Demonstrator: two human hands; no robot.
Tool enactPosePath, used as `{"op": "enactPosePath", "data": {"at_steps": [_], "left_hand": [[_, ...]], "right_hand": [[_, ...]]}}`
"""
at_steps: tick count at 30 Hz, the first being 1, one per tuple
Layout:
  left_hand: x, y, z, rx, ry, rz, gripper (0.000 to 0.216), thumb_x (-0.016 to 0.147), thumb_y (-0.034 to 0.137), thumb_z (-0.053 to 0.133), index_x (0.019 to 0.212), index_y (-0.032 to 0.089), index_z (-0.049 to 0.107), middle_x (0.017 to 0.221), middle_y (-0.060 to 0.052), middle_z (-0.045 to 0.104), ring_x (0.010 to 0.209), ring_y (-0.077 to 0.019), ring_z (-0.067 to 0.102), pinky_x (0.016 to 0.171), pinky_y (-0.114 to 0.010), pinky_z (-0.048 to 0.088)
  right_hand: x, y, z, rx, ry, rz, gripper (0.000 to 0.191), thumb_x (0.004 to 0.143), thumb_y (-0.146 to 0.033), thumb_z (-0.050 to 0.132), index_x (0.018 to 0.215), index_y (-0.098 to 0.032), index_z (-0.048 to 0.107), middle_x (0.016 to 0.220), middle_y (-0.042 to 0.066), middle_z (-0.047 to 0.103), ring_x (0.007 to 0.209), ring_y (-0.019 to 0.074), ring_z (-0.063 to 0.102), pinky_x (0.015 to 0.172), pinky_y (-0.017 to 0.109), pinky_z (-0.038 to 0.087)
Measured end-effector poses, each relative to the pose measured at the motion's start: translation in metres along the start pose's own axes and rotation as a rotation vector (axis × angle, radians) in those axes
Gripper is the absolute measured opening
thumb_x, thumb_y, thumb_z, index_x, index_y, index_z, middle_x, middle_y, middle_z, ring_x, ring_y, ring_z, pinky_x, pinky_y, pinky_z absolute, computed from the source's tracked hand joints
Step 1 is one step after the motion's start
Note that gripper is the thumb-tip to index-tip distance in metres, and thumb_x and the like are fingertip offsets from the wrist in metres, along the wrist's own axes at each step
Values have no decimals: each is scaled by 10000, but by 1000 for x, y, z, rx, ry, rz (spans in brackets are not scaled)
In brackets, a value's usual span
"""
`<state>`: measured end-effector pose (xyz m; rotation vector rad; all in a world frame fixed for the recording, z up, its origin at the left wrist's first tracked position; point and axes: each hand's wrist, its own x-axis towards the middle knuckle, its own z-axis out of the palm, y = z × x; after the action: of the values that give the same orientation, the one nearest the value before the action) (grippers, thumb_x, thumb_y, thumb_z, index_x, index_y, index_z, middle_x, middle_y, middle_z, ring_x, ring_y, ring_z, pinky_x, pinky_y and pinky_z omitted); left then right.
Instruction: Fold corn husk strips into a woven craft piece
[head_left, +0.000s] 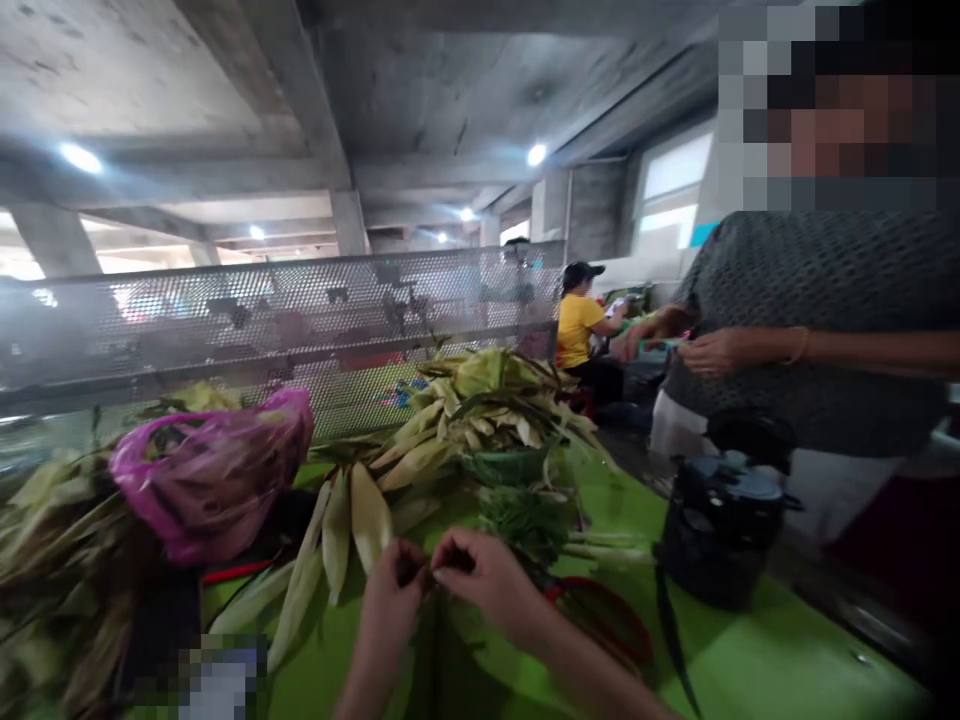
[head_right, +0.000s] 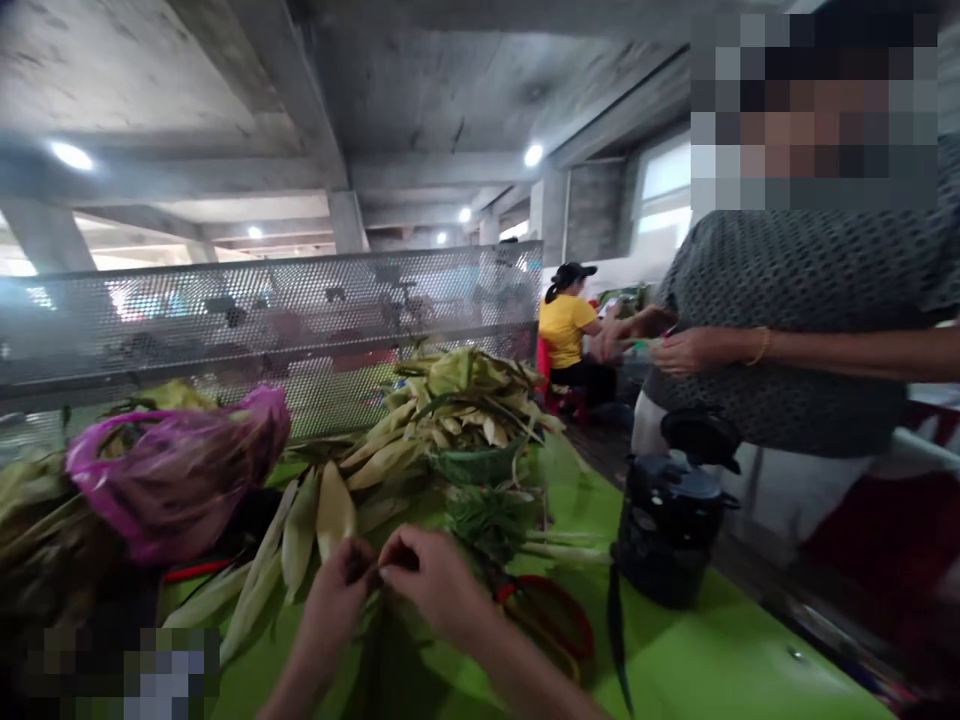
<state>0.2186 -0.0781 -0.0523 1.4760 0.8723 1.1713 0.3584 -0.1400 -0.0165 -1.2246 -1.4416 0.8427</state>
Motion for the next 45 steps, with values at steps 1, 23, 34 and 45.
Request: {"op": "enactPosePath", "data": {"at_steps": [1, 23, 34, 45], "left_hand": [[-2, 2, 0, -2, -36, -7, 132, 641, 237, 703, 667, 197, 580, 635, 7, 599, 621, -158, 545, 606, -269, 413], [-7, 2, -4, -343, -135, -235, 422, 569, 448, 864, 696, 145, 599, 652, -4, 613, 611, -114, 541, 627, -236, 408], [-6, 0, -9, -248, -167, -186, 368, 605, 411, 839, 704, 152, 597, 646, 12, 585, 614, -109, 505, 615, -230, 382], [-5, -10, -9, -105, -127, -128, 151, 724, 251, 704, 727, 175, 573, 633, 32, 541, 593, -107, 476, 580, -222, 381]], "right_hand": [[0, -1, 0, 14, -1, 3, 57, 738, -147, 612, 760, -193, 637, 665, -22, 589, 629, 137, 522, 588, 239, 390], [6, 3, -2, 78, -70, 28, 235, 749, -149, 602, 970, -190, 671, 919, 39, 671, 722, 152, 601, 678, 281, 493], [6, 2, -8, -449, -64, -129, 176, 775, -48, 557, 811, -182, 666, 889, 45, 618, 853, 189, 597, 764, 291, 451], [1, 5, -3, -706, -29, -140, 95, 929, -155, 492, 868, -195, 554, 944, 45, 584, 815, 182, 572, 747, 299, 420]]}}
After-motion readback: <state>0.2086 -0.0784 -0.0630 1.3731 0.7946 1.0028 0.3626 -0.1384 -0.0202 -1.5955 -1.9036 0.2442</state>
